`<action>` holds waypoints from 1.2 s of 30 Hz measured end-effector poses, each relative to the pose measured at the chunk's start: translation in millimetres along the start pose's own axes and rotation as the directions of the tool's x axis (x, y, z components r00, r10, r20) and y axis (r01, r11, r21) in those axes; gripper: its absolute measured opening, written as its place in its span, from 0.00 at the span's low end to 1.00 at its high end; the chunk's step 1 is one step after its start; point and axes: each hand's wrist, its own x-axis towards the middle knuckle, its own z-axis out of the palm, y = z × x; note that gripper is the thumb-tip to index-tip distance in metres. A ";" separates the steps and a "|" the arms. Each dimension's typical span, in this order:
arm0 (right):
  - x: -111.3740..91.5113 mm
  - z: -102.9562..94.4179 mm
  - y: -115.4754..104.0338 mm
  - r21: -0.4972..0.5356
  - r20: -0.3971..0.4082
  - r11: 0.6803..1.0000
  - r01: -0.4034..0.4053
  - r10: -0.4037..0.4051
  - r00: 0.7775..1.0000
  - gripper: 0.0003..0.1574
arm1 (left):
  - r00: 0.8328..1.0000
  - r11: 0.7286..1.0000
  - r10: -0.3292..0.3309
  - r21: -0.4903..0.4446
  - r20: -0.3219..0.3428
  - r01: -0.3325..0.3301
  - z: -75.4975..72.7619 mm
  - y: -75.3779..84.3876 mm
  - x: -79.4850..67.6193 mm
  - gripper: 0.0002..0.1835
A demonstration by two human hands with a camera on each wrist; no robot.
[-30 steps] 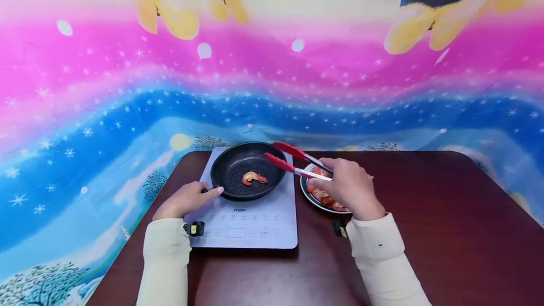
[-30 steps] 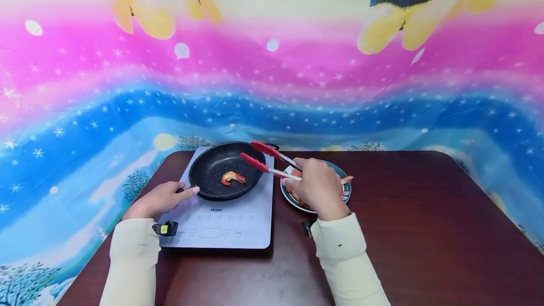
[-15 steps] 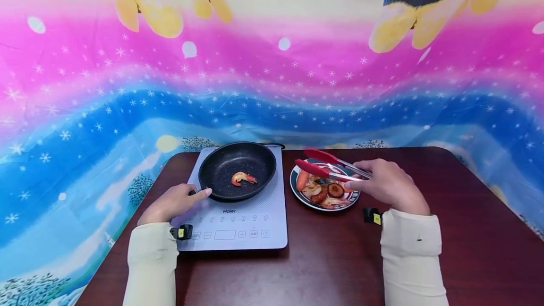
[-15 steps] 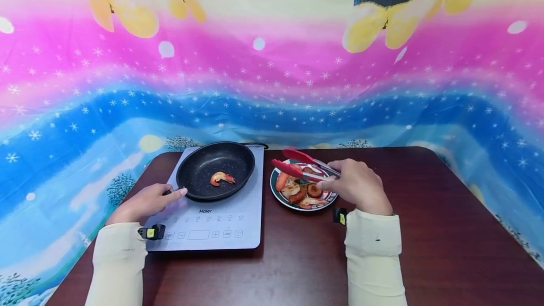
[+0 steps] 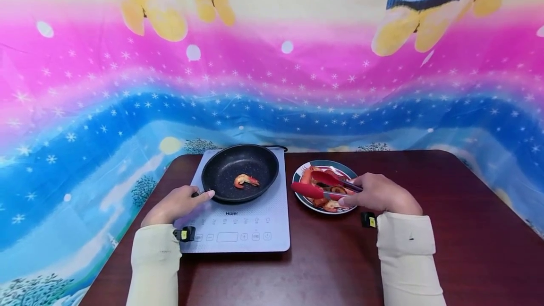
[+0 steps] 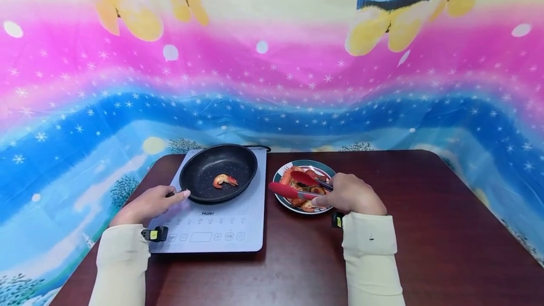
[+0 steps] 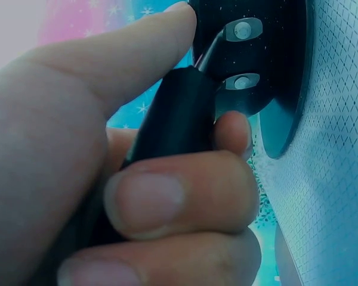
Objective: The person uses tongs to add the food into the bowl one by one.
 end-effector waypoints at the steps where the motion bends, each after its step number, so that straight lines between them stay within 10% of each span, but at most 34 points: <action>1: -1.2 -0.8 0.3 -0.009 -0.013 1.000 0.001 -0.001 1.000 0.38 | 1.000 1.000 0.002 0.001 0.003 -0.002 0.9 0.7 0.5 0.31; 23: -19.3 -28.4 38.0 -0.130 -0.293 0.991 0.036 -0.073 0.953 0.62 | 0.999 1.000 0.024 0.016 0.031 -0.025 -4.3 -1.8 -3.0 0.32; 36: -23.6 -21.1 73.1 -0.156 -0.072 0.988 0.004 -0.015 0.997 0.50 | 0.999 0.998 0.036 0.052 0.027 -0.038 -3.5 0.8 1.4 0.34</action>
